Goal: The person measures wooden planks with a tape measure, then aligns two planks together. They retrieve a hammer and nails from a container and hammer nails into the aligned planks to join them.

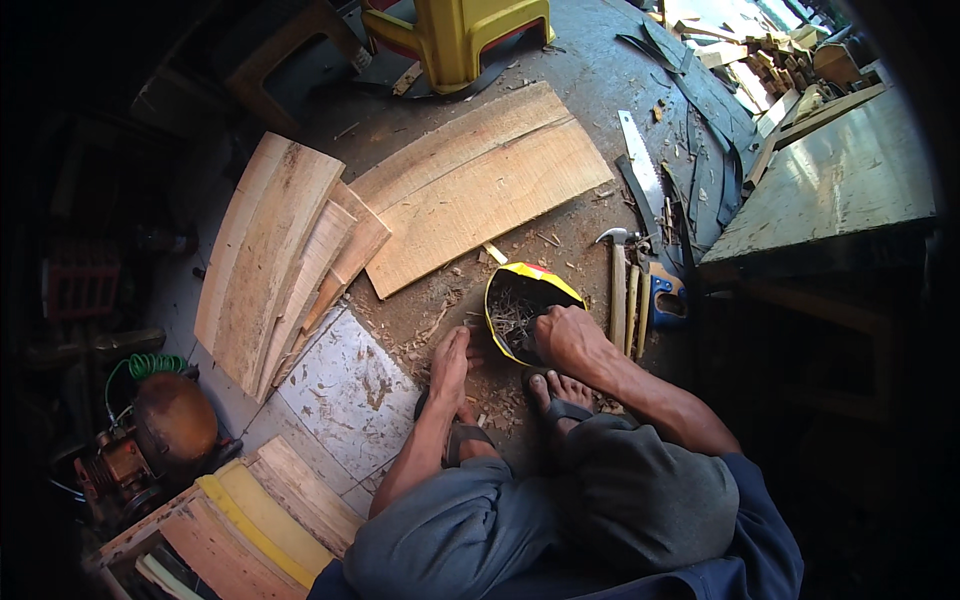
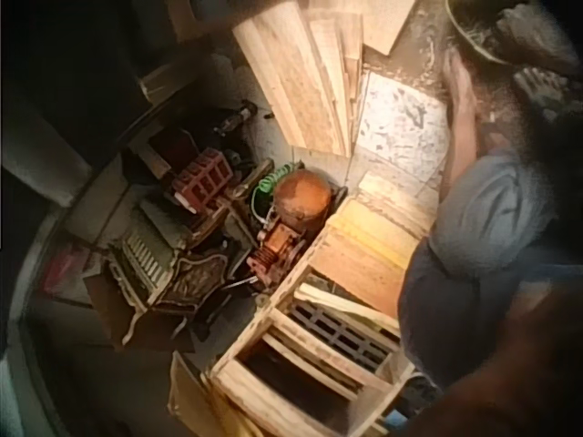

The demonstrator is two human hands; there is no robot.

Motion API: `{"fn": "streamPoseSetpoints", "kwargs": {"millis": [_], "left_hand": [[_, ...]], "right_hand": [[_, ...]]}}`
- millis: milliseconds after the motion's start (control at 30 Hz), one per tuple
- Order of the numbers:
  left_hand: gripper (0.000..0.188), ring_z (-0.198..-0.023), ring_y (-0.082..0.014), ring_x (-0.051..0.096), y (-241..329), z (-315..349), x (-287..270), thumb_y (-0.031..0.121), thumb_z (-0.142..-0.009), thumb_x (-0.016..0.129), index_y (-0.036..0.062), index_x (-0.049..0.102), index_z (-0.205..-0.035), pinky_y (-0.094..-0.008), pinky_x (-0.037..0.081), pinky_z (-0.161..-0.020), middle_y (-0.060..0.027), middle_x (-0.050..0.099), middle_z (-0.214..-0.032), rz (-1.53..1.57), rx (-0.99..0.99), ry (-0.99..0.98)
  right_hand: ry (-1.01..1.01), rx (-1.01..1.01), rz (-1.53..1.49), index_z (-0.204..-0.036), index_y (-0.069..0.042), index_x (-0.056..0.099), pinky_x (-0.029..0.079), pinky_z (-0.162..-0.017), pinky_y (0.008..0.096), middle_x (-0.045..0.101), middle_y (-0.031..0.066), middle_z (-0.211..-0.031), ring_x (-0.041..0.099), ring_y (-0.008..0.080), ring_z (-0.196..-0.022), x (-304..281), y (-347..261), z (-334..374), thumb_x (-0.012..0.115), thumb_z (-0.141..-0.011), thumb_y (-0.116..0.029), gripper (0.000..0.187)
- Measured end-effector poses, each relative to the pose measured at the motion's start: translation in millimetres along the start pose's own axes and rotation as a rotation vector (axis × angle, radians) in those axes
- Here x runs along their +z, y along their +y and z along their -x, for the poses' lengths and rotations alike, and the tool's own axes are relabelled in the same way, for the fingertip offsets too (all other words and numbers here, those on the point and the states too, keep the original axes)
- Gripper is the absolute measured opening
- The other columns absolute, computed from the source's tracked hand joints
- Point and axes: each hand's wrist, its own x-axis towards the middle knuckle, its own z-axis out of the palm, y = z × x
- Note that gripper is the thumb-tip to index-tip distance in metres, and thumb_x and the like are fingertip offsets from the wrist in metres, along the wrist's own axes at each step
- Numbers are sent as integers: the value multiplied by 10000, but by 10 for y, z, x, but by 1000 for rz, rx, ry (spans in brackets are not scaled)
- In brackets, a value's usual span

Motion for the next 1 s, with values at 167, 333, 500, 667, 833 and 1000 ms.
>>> {"fn": "streamPoseSetpoints", "kwargs": {"millis": [167,333,500,667,833,1000], "left_hand": [[472,-1202,-230,566,-34,-9,102,335,-1068,481,7,522,-1406,-391,465,-992,-118,582,-1363,-26,-11,-63],[553,-1390,-276,443,-137,-68,94,398,-1082,418,15,458,-1479,-370,305,-1177,-162,512,-1473,-131,155,-23],[681,-1486,-244,308,-385,-365,131,538,-1082,324,86,285,-1589,-377,225,-1224,-126,342,-1607,-119,250,-196],[763,-1529,-277,234,-224,-165,647,597,-1069,314,111,153,-1635,-438,255,-1216,-125,189,-1683,-77,45,-472],[843,-1513,-329,255,-101,128,1170,554,-1050,460,184,-2,-1650,-507,437,-1115,-164,178,-1666,-161,-57,-724],[635,-1236,-293,606,-273,-443,793,462,-1058,510,57,397,-1534,-395,539,-967,-194,463,-1519,-325,234,-522]], "right_hand": [[326,139,-57,-972,33,616,575,-627,493,685,222,-813,710,403,-739,97,-128,-261,498,-963,-167,233],[308,210,-257,-850,34,657,553,-609,505,668,263,-753,695,412,-699,302,-32,-507,453,-1023,-238,381],[322,237,-326,-848,20,673,541,-608,522,676,274,-772,681,435,-681,323,12,-457,430,-1046,-303,450],[262,191,-6,-816,-11,674,537,-601,519,664,243,-729,694,407,-674,300,485,-112,507,-981,-271,350],[341,224,140,-746,-58,687,538,-547,484,670,183,-671,686,370,-599,245,1244,532,639,-872,-243,229],[382,349,180,-735,-68,685,538,-582,513,678,187,-702,690,396,-645,472,1381,670,681,-857,-265,232]]}}
